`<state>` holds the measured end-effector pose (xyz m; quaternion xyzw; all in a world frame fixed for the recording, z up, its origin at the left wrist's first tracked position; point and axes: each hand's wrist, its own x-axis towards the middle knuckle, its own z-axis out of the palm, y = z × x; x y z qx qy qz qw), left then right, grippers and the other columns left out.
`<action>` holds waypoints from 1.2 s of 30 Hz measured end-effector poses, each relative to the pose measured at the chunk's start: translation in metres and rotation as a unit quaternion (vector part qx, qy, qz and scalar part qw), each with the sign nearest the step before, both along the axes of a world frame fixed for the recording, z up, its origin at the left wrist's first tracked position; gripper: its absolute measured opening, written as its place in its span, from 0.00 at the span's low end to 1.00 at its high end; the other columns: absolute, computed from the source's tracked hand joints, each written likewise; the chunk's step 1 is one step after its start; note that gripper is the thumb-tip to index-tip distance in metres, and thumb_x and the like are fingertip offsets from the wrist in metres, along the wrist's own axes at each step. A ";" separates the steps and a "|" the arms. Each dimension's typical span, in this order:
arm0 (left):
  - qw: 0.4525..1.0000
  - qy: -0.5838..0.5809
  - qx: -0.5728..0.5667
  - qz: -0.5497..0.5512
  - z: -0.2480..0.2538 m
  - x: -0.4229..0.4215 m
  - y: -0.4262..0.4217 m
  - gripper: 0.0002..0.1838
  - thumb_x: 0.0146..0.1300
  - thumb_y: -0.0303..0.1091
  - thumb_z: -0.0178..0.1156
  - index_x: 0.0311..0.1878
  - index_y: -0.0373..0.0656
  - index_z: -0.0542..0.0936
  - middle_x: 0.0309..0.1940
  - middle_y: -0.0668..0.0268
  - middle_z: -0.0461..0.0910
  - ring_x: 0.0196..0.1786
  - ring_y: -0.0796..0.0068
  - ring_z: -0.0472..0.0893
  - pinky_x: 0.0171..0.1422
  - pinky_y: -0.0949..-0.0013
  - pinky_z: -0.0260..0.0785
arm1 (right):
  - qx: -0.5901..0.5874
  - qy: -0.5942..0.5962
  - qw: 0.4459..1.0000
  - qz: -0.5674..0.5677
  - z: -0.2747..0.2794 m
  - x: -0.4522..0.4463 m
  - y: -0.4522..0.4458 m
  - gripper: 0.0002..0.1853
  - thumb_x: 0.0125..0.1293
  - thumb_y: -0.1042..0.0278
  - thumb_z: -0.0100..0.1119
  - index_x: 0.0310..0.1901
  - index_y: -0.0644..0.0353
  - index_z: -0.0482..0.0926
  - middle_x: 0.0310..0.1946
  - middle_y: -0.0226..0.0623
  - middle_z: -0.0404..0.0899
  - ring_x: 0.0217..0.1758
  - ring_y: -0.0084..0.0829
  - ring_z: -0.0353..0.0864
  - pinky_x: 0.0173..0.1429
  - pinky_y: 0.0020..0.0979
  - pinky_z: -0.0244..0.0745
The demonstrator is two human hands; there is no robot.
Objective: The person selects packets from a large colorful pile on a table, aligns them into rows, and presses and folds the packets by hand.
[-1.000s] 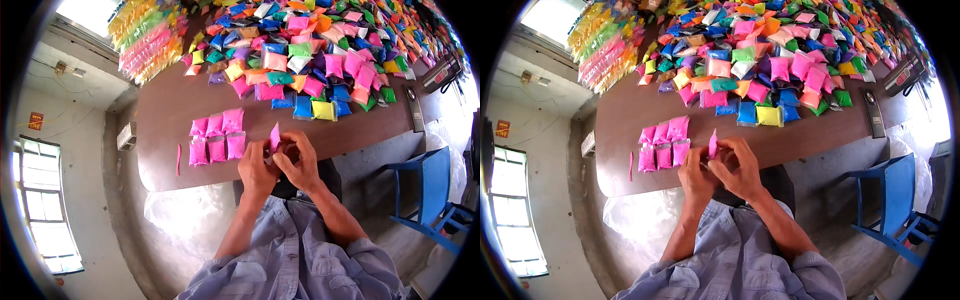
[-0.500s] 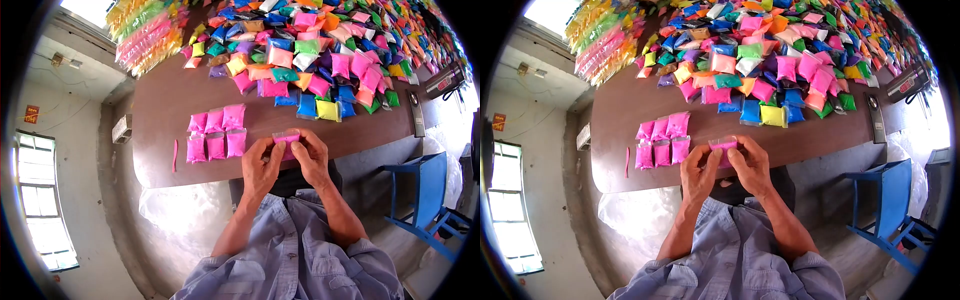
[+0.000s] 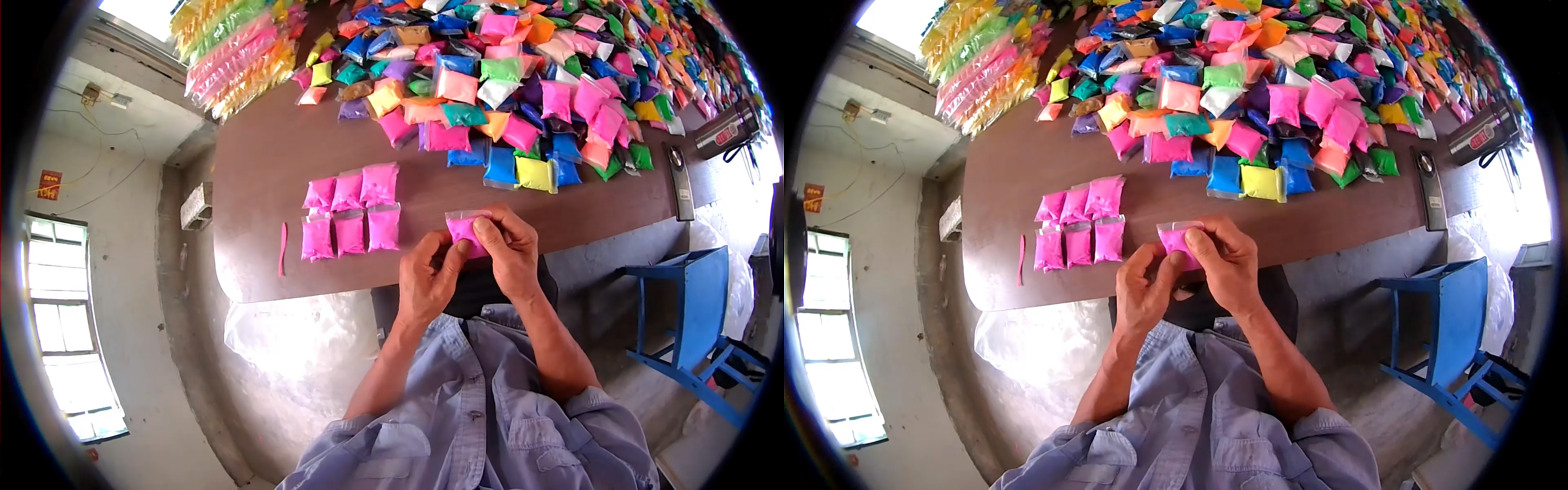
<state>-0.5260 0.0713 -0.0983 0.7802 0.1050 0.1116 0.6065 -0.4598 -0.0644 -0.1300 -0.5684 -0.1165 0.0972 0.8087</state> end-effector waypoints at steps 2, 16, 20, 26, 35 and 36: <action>1.000 0.005 0.021 -0.005 -0.005 -0.001 0.004 0.14 0.75 0.35 0.66 0.48 0.30 0.83 0.30 0.67 0.84 0.33 0.83 0.78 0.37 0.74 0.72 | -0.008 -0.004 1.000 0.003 0.000 0.001 -0.002 0.06 0.76 0.76 0.61 0.50 0.66 0.83 0.43 0.25 0.81 0.44 0.14 0.76 0.48 0.20 0.74; 0.996 -0.001 -0.080 0.028 -0.017 -0.002 0.005 0.12 0.75 0.33 0.63 0.37 0.34 0.78 0.26 0.77 0.69 0.31 0.88 0.64 0.31 0.75 0.56 | -0.026 0.005 0.997 0.069 0.007 0.000 -0.001 0.08 0.75 0.79 0.61 0.51 0.68 0.84 0.45 0.30 0.81 0.47 0.18 0.79 0.50 0.22 0.75; 0.995 0.027 -0.096 0.021 -0.019 -0.003 0.004 0.11 0.74 0.32 0.64 0.37 0.34 0.78 0.26 0.77 0.70 0.31 0.88 0.65 0.30 0.75 0.57 | -0.039 -0.008 0.998 0.056 0.006 0.000 -0.001 0.07 0.74 0.79 0.61 0.50 0.68 0.84 0.43 0.30 0.82 0.46 0.18 0.79 0.51 0.22 0.76; 0.991 0.038 -0.115 0.055 -0.017 0.001 0.005 0.10 0.74 0.32 0.66 0.42 0.34 0.82 0.27 0.76 0.75 0.32 0.88 0.68 0.32 0.77 0.61 | -0.084 -0.054 0.994 0.050 -0.001 0.002 -0.001 0.06 0.72 0.78 0.63 0.47 0.67 0.84 0.41 0.33 0.83 0.45 0.19 0.80 0.50 0.24 0.76; 0.983 0.033 -0.171 0.057 -0.011 -0.002 0.001 0.11 0.73 0.32 0.67 0.48 0.32 0.83 0.30 0.73 0.82 0.35 0.87 0.76 0.37 0.77 0.69 | -0.086 -0.008 0.996 0.032 0.005 0.002 -0.001 0.06 0.72 0.76 0.65 0.47 0.67 0.84 0.40 0.30 0.83 0.43 0.17 0.79 0.49 0.23 0.75; 0.983 0.023 -0.172 0.054 -0.002 -0.002 -0.004 0.12 0.73 0.32 0.68 0.50 0.31 0.82 0.32 0.70 0.84 0.37 0.85 0.80 0.40 0.76 0.72 | -0.064 0.025 0.997 0.018 0.005 0.002 -0.001 0.06 0.73 0.75 0.64 0.47 0.66 0.84 0.40 0.29 0.83 0.43 0.16 0.78 0.49 0.23 0.75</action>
